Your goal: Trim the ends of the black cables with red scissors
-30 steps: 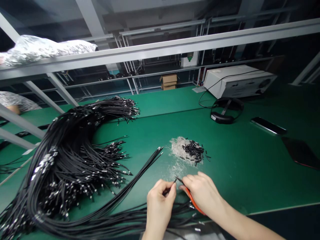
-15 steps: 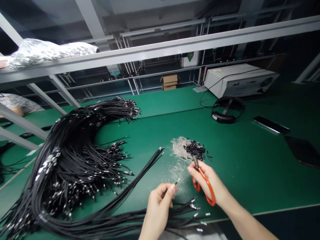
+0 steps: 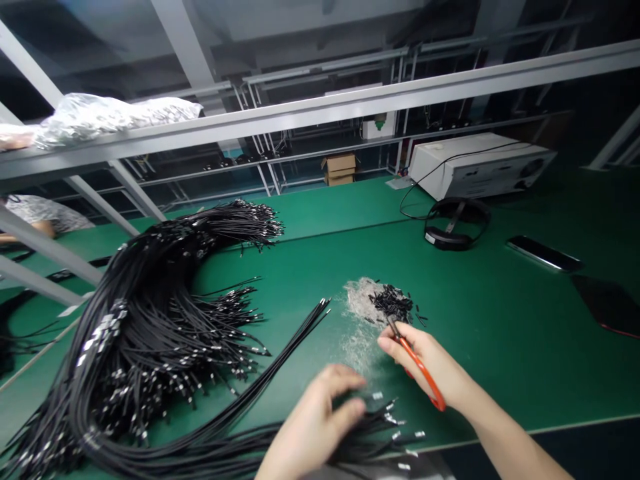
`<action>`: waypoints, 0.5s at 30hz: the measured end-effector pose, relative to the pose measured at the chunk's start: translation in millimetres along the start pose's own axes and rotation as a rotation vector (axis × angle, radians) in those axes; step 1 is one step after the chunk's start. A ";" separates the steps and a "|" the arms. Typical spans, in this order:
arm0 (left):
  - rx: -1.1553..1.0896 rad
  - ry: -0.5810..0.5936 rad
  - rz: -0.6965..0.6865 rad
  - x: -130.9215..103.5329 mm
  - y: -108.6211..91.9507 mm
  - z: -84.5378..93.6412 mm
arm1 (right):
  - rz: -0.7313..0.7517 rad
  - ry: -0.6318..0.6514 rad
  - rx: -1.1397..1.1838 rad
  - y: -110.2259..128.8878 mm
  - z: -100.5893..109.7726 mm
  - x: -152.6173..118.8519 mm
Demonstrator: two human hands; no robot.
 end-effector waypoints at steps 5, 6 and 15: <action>0.576 -0.455 0.169 68.7 37.6 25.8 | 0.073 0.068 -0.080 14.7 -9.3 -0.6; 0.608 -0.482 0.184 78.9 42.8 27.5 | 0.076 0.068 -0.083 16.6 -12.4 -0.7; 0.617 -0.509 0.139 57.8 38.6 17.8 | 0.044 -0.084 -0.090 3.1 -23.3 7.4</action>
Point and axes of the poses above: each hand's wrist, its own x-axis towards the middle knuckle, its own z-axis out of the back of the hand, y = z × x, the point moved 1 cm from there along x, towards the middle knuckle, and after that the axes turned 8 degrees about -x, right-handed, at the moved point
